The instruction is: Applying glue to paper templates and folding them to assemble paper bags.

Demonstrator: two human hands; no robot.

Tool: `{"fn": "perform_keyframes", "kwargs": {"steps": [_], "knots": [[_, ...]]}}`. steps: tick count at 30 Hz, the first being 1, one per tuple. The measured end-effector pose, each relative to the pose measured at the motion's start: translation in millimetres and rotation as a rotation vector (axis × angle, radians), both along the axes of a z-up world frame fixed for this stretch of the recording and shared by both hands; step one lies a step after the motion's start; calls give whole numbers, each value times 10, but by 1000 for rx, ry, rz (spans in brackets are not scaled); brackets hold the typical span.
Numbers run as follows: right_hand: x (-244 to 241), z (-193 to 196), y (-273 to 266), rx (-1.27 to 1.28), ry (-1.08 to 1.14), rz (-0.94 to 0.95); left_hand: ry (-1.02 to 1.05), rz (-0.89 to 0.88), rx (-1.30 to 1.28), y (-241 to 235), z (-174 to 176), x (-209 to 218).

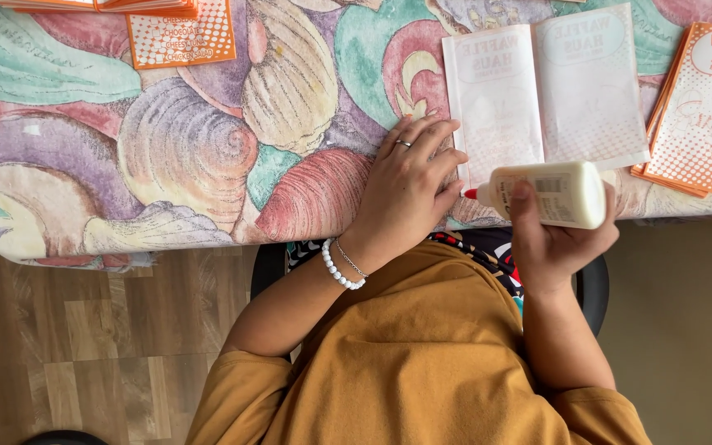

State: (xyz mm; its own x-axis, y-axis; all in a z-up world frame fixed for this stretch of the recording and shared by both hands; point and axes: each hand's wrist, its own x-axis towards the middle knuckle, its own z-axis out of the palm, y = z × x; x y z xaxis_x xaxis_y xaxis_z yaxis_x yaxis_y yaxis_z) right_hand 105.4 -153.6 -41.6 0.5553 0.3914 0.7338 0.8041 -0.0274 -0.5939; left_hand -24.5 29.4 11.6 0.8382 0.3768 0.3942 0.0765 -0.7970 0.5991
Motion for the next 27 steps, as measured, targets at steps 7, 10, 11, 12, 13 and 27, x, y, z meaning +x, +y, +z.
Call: {"fn": "perform_keyframes", "kwargs": {"steps": [7,10,11,12,13,27], "knots": [[30,303,97,-38,57,-121,2,19,13,-9,-25,9],[66,287,77,10,144,-107,4,19,10,-9,-34,9],[48,290,92,12,148,-102,5,18,5,-10,-38,9],[32,293,106,14,153,-96,6,16,1,-12,-42,12],[18,268,93,13,154,-100,7,13,0,-11,-32,9],[493,-89,-273,99,5,-95,-11,21,2,-10,-34,19]]}}
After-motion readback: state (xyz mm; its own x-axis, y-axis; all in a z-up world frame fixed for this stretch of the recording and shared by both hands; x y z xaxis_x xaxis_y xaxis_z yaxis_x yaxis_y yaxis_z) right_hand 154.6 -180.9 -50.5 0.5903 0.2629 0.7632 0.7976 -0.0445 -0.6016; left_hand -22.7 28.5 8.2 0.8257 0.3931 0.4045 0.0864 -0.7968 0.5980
